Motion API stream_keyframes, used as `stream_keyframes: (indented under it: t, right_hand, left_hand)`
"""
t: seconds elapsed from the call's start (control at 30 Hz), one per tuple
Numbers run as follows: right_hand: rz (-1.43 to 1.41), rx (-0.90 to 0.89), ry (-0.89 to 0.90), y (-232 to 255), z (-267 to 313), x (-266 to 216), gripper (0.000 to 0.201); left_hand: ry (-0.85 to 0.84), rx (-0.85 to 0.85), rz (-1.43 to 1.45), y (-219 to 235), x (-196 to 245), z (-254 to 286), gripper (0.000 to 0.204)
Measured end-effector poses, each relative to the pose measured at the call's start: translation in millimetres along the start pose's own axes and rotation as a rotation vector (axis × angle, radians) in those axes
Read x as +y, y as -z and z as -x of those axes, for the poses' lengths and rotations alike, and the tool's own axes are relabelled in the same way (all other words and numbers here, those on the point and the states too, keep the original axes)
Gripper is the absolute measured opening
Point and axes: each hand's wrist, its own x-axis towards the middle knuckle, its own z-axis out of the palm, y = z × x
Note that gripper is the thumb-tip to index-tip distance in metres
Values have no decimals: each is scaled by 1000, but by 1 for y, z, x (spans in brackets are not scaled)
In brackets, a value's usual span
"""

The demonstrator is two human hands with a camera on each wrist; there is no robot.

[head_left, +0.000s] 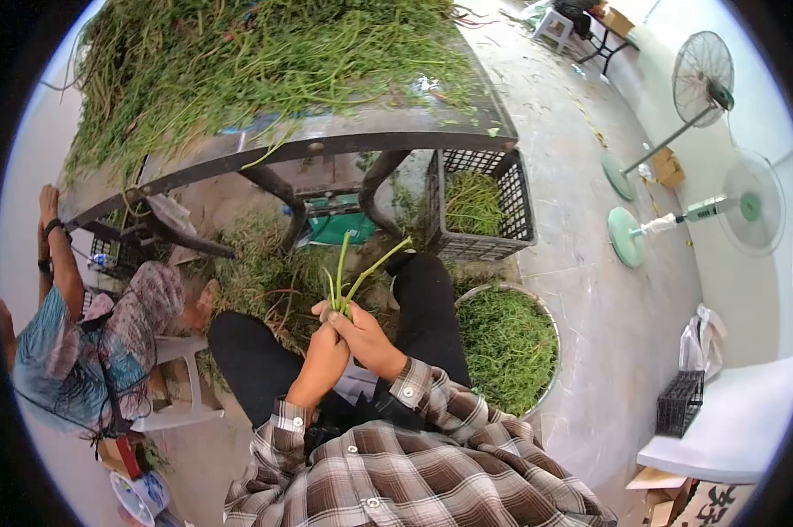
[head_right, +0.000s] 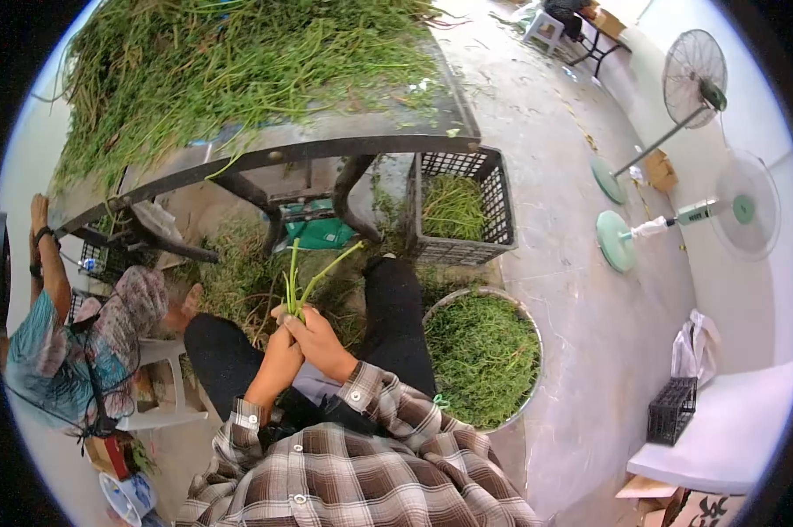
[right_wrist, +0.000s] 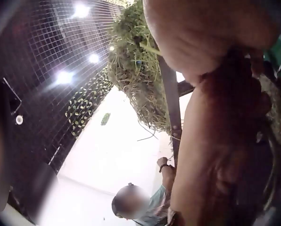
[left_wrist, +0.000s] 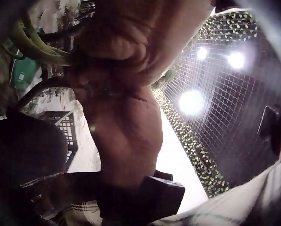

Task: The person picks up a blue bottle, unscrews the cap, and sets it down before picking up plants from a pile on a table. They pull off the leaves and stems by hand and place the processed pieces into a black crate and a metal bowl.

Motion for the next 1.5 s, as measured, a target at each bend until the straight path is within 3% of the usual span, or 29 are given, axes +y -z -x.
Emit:
stream_keyframes:
  t: [0.03,0.07,0.13,0.2,0.27,0.33,0.4,0.47,0.6,0.67,0.73,0.8,0.83,0.9,0.93,1.0,1.07,1.17,1.3,1.37,1.5]
  right_hand:
    - [-136,124,-17,-4,3,-1,25]
    - [-133,133,-12,1,3,-1,25]
    - [-257,271,-19,15,3,-1,24]
    - [-443,368,16,27,2,-8,22]
    - [-474,382,84,47,6,-16,22]
    - [-542,518,135,54,7,-27,22]
    - [-620,497,208,68,11,-25,19]
    - [-617,618,274,82,15,-37,20]
    - [-323,851,594,122,26,-94,21]
    - [-255,929,721,141,32,-130,21]
    - [-70,967,839,164,32,-163,21]
    - [22,986,933,217,17,-175,24]
    - [17,969,942,254,10,-165,24]
    - [647,1206,474,339,-21,-131,41]
    - [908,1232,469,370,-26,-103,50]
    - [793,1129,349,329,-12,-97,59]
    - [675,1138,356,338,-20,-60,38]
    - [772,1022,462,255,-24,-98,21]
    - [1060,820,704,180,-51,-165,21]
    - [1114,724,763,167,-79,-187,26]
    - [1308,688,715,173,-146,-206,29]
  left_hand:
    - [50,28,-58,-4,4,1,27]
    - [103,57,-117,-7,8,2,28]
    - [-5,55,-152,-11,-1,3,31]
    - [33,-162,-113,-9,5,5,28]
    - [-5,-198,-113,-13,-2,5,23]
    - [33,-254,-31,-15,0,5,22]
    - [19,-280,-37,-16,9,6,23]
    - [56,-322,7,-17,15,7,22]
    - [64,-252,16,-7,-5,9,20]
    - [158,-186,108,3,3,10,19]
    - [143,-148,133,7,-5,10,20]
    - [232,-98,229,11,-4,11,19]
    - [235,-81,244,12,-7,10,18]
    - [208,-74,242,12,-4,11,18]
    - [199,-78,239,14,-3,11,18]
    - [210,-54,203,18,-2,14,20]
    - [265,-18,255,20,-5,17,21]
    - [216,-30,224,25,-13,20,21]
    - [181,-18,179,28,-19,22,22]
    - [192,-11,234,28,-19,25,22]
    - [175,23,254,29,-15,34,23]
